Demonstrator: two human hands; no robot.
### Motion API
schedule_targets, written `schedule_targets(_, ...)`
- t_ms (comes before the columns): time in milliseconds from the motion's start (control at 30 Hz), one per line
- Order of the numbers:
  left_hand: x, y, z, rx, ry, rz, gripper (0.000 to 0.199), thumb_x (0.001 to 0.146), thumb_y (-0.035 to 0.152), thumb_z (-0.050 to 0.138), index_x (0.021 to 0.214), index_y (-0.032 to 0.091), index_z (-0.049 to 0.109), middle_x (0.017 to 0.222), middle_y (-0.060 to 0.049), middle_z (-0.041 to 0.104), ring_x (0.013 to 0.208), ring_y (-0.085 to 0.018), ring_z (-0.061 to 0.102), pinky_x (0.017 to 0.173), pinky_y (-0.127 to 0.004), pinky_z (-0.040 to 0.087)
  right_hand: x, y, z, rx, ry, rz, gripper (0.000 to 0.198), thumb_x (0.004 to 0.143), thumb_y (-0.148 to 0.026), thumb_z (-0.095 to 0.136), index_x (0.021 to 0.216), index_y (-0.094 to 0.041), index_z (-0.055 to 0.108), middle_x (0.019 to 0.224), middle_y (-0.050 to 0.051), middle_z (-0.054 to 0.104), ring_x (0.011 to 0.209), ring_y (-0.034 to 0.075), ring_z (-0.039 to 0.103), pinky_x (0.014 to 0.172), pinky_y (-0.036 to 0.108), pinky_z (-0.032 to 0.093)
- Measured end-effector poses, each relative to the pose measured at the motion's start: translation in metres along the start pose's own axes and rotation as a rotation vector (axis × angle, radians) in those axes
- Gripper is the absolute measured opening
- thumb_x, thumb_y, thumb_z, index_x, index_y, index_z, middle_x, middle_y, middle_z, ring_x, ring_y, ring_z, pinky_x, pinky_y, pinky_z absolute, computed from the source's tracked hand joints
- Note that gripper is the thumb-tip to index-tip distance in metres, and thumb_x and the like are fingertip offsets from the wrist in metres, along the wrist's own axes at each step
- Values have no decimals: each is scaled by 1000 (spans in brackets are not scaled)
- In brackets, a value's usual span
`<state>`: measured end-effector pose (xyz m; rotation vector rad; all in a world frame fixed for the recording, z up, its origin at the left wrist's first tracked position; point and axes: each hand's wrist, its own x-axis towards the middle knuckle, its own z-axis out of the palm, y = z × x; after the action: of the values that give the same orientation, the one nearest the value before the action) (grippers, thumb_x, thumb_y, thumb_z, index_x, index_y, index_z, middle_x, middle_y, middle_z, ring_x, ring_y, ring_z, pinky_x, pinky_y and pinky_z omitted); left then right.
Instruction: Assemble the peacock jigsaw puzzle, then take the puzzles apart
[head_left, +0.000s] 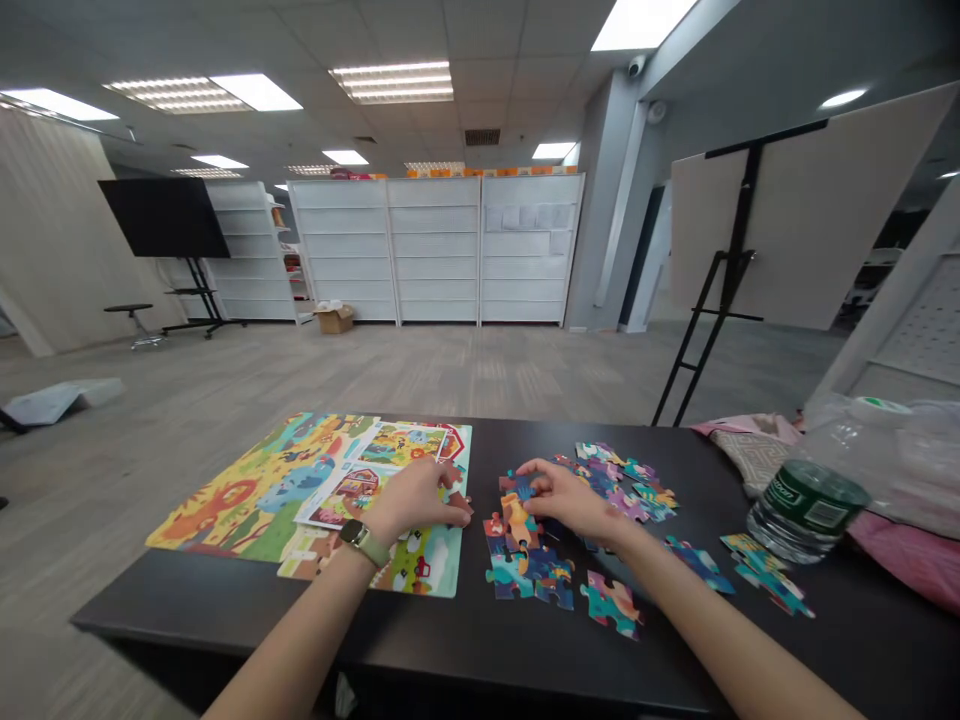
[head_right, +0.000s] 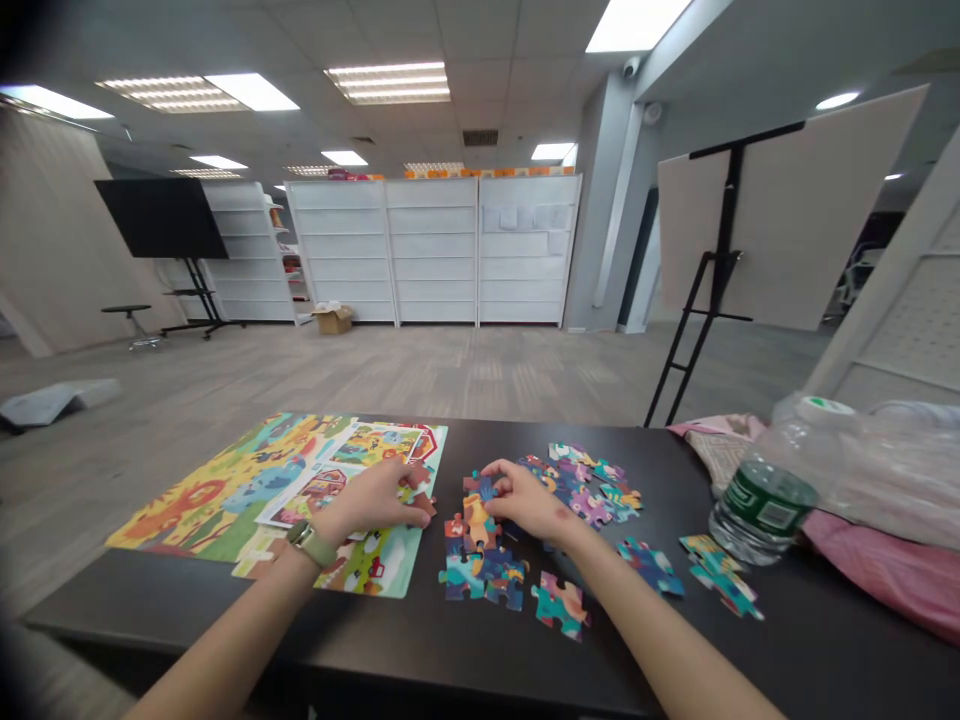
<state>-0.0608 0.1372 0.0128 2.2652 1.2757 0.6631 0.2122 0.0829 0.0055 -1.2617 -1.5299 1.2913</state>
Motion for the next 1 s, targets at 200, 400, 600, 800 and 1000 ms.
schedule_targets(200, -5, 7, 3, -123, -97, -16, 43, 50, 30, 89, 83, 20, 64, 85, -3, 67, 80, -25, 61, 68, -29, 41, -3, -4, 0, -6, -1, -4, 42, 64, -19, 70, 102, -21, 53, 64, -10, 57, 55, 10, 54, 56, 23, 40)
schedule_targets(400, 3, 1, 8, -347, -56, 43, 29, 73, 29, 75, 94, 19, 60, 86, -3, 68, 83, -21, 65, 74, -30, 48, -5, -7, 1, -22, 9, -12, 39, 64, -17, 70, 100, -21, 56, 60, -11, 55, 52, 8, 51, 55, 23, 39)
schedule_targets(600, 8, 4, 15, -797, 16, -41, 44, 80, 35, 70, 119, 19, 56, 99, -7, 68, 81, -19, 70, 72, -29, 52, -4, -5, 1, -1, 1, -20, 41, 64, -19, 72, 102, -22, 57, 64, -10, 58, 54, 9, 54, 56, 24, 43)
schedule_targets(800, 4, 24, 30, -922, -17, -106, 26, 76, 31, 71, 95, 17, 60, 87, -4, 69, 72, -15, 68, 61, -23, 49, -3, -5, 0, 11, 25, -48, 43, 65, -24, 74, 105, -21, 56, 68, -8, 60, 58, 11, 58, 58, 25, 46)
schedule_targets(1000, 1, 31, 46, -1013, -54, -198, 30, 71, 32, 75, 86, 19, 53, 86, 0, 64, 74, -14, 68, 57, -20, 50, -2, -9, -5, 36, 121, -125, 49, 68, -31, 76, 112, -22, 54, 75, -6, 63, 68, 14, 63, 66, 28, 48)
